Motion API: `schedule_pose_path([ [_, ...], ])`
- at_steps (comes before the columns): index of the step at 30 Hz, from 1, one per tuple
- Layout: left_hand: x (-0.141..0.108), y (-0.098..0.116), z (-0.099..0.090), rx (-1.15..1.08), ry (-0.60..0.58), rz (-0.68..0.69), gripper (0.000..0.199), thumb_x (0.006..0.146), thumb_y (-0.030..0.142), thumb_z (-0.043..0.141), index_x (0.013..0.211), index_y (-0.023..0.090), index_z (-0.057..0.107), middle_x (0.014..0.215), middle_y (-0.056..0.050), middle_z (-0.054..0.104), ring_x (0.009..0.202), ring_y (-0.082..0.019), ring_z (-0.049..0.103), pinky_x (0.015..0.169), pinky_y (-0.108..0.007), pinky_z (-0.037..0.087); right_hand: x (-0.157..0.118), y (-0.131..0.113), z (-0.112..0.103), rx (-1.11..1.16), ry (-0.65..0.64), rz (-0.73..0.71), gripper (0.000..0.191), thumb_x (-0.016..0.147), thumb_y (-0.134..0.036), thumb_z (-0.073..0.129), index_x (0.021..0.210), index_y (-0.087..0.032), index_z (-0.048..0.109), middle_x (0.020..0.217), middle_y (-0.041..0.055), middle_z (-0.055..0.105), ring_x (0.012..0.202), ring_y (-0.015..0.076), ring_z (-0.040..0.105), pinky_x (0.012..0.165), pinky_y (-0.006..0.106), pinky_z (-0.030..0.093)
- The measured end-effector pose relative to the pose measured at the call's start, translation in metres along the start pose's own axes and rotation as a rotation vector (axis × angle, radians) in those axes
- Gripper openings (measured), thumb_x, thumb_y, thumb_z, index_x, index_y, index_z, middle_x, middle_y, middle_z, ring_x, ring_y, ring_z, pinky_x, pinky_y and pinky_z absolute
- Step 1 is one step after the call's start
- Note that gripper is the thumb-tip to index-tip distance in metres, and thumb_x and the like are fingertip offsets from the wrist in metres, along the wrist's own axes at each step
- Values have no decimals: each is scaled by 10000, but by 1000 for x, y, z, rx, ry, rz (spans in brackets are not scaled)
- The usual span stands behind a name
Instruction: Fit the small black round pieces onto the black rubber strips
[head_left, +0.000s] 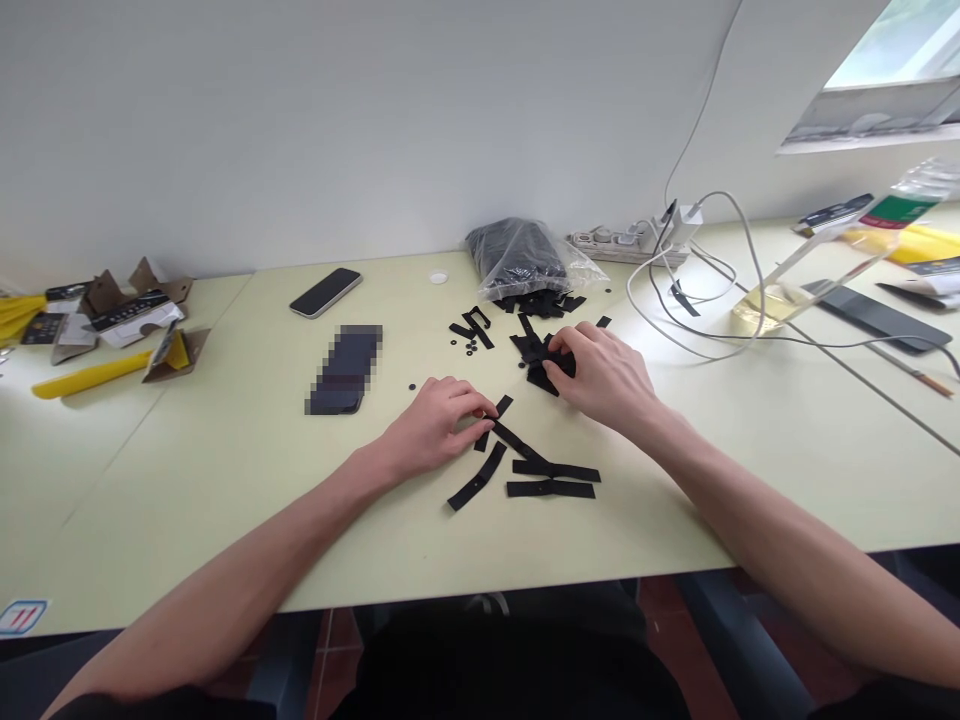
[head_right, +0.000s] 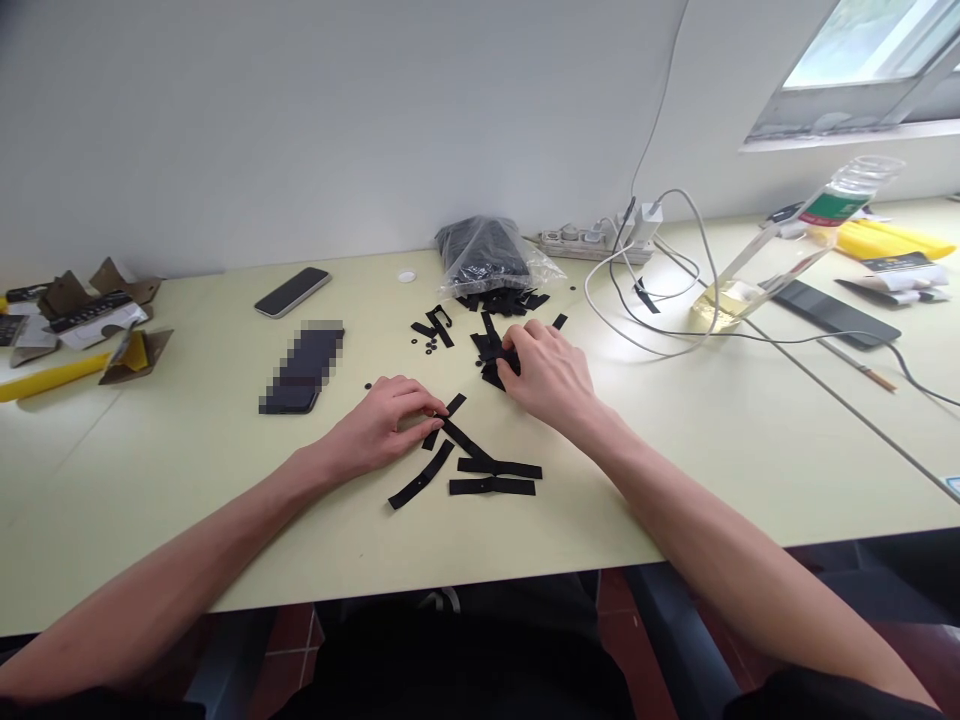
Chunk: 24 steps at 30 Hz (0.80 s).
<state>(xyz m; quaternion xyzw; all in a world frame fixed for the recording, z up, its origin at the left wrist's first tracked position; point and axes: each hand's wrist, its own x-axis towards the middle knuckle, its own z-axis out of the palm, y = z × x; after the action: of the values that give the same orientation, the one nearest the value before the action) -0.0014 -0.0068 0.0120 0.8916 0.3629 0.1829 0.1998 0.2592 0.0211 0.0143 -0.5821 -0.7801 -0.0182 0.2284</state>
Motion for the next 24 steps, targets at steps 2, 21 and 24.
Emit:
schedule_pose_path([
  [2,1,0,0,-13,0,0,158,1006,287,556,1048,224,695,1059,-50,728,1038,-230,638,944,-401,432,-3,-6,-2,-21,76,-60,261,926,-338,578,1126,-184,644,1152,176,634,1018,351,586,722,432,478],
  [21,1,11,-2,-522,160,-239,220,968,323,609,1150,218,674,1017,-45,760,977,-210,698,895,-333,521,-23,-45,4,699,-313,-273,507,960,-355,608,1438,-247,476,1223,102,690,995,232,660,812,368,549],
  [24,0,10,-1,-507,164,-216,216,964,303,604,1154,223,667,1054,-45,755,1002,-210,697,898,-327,521,-21,-45,6,735,-307,-224,423,980,-347,582,1388,-242,550,1121,75,726,901,202,675,760,333,546],
])
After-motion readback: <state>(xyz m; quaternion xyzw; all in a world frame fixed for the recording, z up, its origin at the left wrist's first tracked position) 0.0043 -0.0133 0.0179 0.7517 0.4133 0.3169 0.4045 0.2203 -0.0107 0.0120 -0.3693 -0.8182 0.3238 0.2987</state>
